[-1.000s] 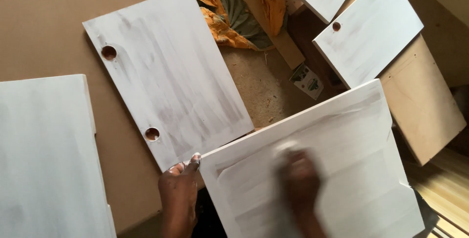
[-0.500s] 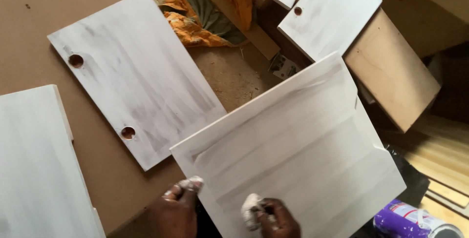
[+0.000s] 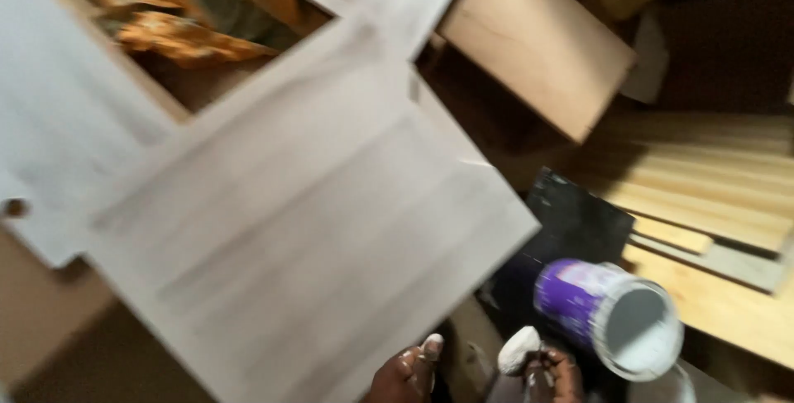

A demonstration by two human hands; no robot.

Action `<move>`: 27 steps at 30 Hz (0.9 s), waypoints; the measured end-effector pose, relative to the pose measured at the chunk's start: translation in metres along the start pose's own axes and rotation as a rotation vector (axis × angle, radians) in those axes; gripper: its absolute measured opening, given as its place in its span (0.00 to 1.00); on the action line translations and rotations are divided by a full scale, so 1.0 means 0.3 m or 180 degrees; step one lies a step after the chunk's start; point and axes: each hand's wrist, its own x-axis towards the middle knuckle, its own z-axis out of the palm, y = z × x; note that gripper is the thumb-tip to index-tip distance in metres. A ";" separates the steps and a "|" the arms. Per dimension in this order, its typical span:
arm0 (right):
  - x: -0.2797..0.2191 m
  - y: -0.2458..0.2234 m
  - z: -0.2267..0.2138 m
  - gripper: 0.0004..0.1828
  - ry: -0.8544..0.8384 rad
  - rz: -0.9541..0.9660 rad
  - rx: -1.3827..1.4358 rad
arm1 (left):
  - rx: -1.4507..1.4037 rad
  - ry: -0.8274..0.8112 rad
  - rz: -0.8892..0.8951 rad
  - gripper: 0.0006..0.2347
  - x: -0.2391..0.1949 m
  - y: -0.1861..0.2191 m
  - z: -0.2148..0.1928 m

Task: Applying white paint or primer to wooden furniture panels using a sponge applicator.

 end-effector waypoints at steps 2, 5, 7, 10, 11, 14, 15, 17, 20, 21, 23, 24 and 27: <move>-0.348 -0.691 0.013 0.13 0.1386 -0.0493 -0.0957 | 0.0806 -0.0519 0.0600 0.32 -0.046 -0.033 0.178; -0.247 -0.933 -0.219 0.19 0.1271 0.0018 -0.2048 | 0.0681 -0.0929 0.0367 0.21 -0.216 0.120 0.328; -0.167 -1.035 -0.287 0.22 0.0968 0.0511 -0.2433 | 0.0634 -0.1101 0.0210 0.07 -0.250 0.102 0.449; -0.038 -1.038 -0.327 0.27 0.0386 0.0907 -0.2656 | 0.0901 -0.1372 0.0298 0.16 -0.243 0.015 0.592; 0.002 -1.018 -0.326 0.30 0.0175 0.0816 -0.2545 | 0.1221 -0.1529 0.0547 0.17 -0.230 -0.022 0.627; 0.142 -0.916 -0.292 0.27 -0.0170 0.0583 -0.2518 | 0.1056 -0.1450 -0.0588 0.13 -0.333 0.178 0.633; 0.198 -0.870 -0.289 0.27 -0.0180 0.0600 -0.2504 | 0.1074 -0.1437 -0.0599 0.13 -0.327 0.147 0.652; 0.314 -0.787 -0.266 0.24 -0.0310 0.1132 -0.3406 | 0.0936 -0.1128 -0.0363 0.11 -0.307 0.094 0.680; 0.443 -0.596 -0.275 0.14 -0.0313 0.1097 -0.3941 | 0.0782 -0.0958 -0.0450 0.11 -0.310 0.085 0.688; 0.497 -0.489 -0.293 0.14 -0.0325 0.1097 -0.3934 | 0.0786 -0.0946 -0.0452 0.11 -0.311 0.092 0.690; 0.609 -0.281 -0.321 0.09 -0.0972 0.0643 -0.5385 | 0.0834 -0.0711 -0.0505 0.11 -0.313 0.106 0.692; 0.605 -0.277 -0.325 0.09 -0.0977 0.0631 -0.5388 | 0.0826 -0.0703 -0.0506 0.11 -0.312 0.101 0.692; 0.588 -0.301 -0.324 0.12 -0.0811 0.0764 -0.4990 | 0.0599 -0.0687 -0.0470 0.11 -0.297 0.075 0.690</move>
